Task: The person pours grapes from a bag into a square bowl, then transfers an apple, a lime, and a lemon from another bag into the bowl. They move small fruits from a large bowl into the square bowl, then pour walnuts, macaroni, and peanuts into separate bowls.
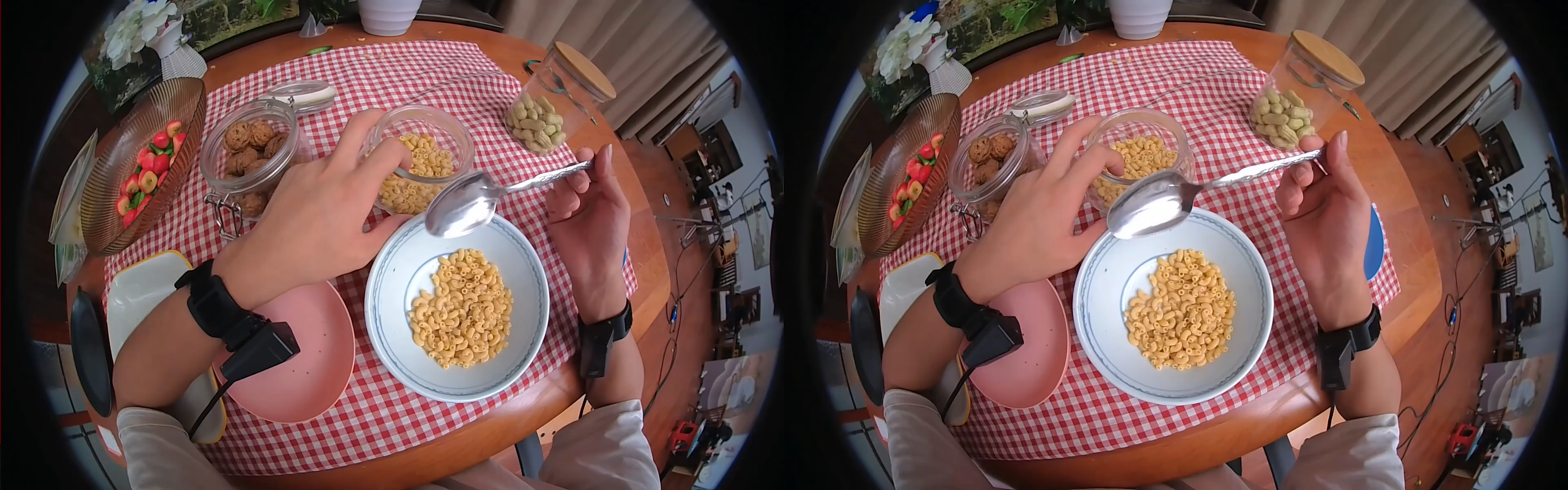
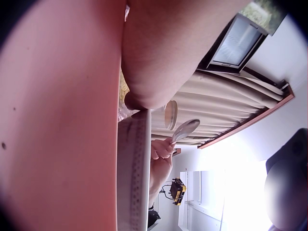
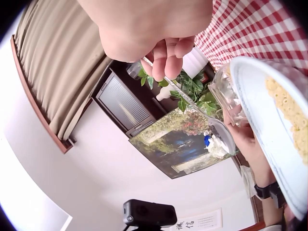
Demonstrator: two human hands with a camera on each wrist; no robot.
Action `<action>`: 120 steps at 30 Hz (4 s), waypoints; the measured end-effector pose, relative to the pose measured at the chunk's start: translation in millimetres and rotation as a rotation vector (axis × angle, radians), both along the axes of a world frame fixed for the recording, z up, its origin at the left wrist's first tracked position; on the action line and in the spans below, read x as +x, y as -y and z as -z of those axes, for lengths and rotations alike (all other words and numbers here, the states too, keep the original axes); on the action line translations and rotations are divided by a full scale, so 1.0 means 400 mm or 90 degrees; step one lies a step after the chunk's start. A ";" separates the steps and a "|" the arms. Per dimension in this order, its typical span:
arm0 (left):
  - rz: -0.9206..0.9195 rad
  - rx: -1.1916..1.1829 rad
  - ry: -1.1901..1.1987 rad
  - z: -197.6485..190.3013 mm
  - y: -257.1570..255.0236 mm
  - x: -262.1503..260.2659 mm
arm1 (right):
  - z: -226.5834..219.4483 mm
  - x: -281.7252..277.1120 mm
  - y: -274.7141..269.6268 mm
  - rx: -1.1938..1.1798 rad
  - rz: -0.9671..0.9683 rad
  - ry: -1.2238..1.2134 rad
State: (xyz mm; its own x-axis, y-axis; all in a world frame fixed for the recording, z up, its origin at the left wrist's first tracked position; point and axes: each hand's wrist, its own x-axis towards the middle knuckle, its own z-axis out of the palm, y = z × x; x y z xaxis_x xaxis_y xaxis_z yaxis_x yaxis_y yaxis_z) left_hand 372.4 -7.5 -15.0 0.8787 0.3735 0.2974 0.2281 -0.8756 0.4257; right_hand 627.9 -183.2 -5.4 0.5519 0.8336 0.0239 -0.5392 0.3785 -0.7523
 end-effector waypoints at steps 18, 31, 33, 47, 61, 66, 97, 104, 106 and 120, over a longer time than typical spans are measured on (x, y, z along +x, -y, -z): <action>0.003 0.014 0.015 0.006 -0.002 -0.001 | -0.020 -0.048 -0.005 -0.171 -0.015 0.324; -0.002 -0.007 0.002 -0.003 0.002 -0.002 | -0.006 -0.016 -0.013 -0.120 0.044 0.166; 0.000 -0.005 0.004 -0.001 0.002 -0.001 | -0.001 -0.011 -0.015 -0.114 0.032 0.140; 0.008 0.021 0.018 0.002 -0.002 -0.001 | -0.003 0.002 -0.006 0.023 0.012 -0.012; 0.007 -0.006 0.004 -0.001 -0.001 -0.002 | -0.010 -0.046 0.009 -0.019 -0.039 0.403; 0.007 -0.001 0.008 0.001 -0.001 -0.001 | -0.015 -0.037 0.005 -0.072 -0.030 0.350; 0.005 0.021 0.012 0.006 -0.004 -0.001 | -0.014 -0.015 0.003 0.040 -0.010 0.201; 0.007 0.003 0.006 0.001 -0.002 -0.002 | -0.009 -0.041 0.012 -0.015 -0.066 0.398; 0.010 0.015 0.013 0.004 -0.003 -0.002 | -0.018 -0.061 0.008 -0.053 -0.058 0.393; 0.004 -0.005 0.005 0.000 0.000 -0.001 | 0.001 -0.023 -0.014 -0.092 -0.028 0.099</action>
State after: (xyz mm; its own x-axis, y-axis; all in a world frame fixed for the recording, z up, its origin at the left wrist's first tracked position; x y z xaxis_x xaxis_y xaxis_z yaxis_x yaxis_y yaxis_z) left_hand 371.9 -7.4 -15.0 0.8785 0.3700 0.3022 0.2187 -0.8738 0.4342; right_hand 618.8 -177.7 -5.9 0.5145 0.8573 -0.0161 -0.4257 0.2391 -0.8727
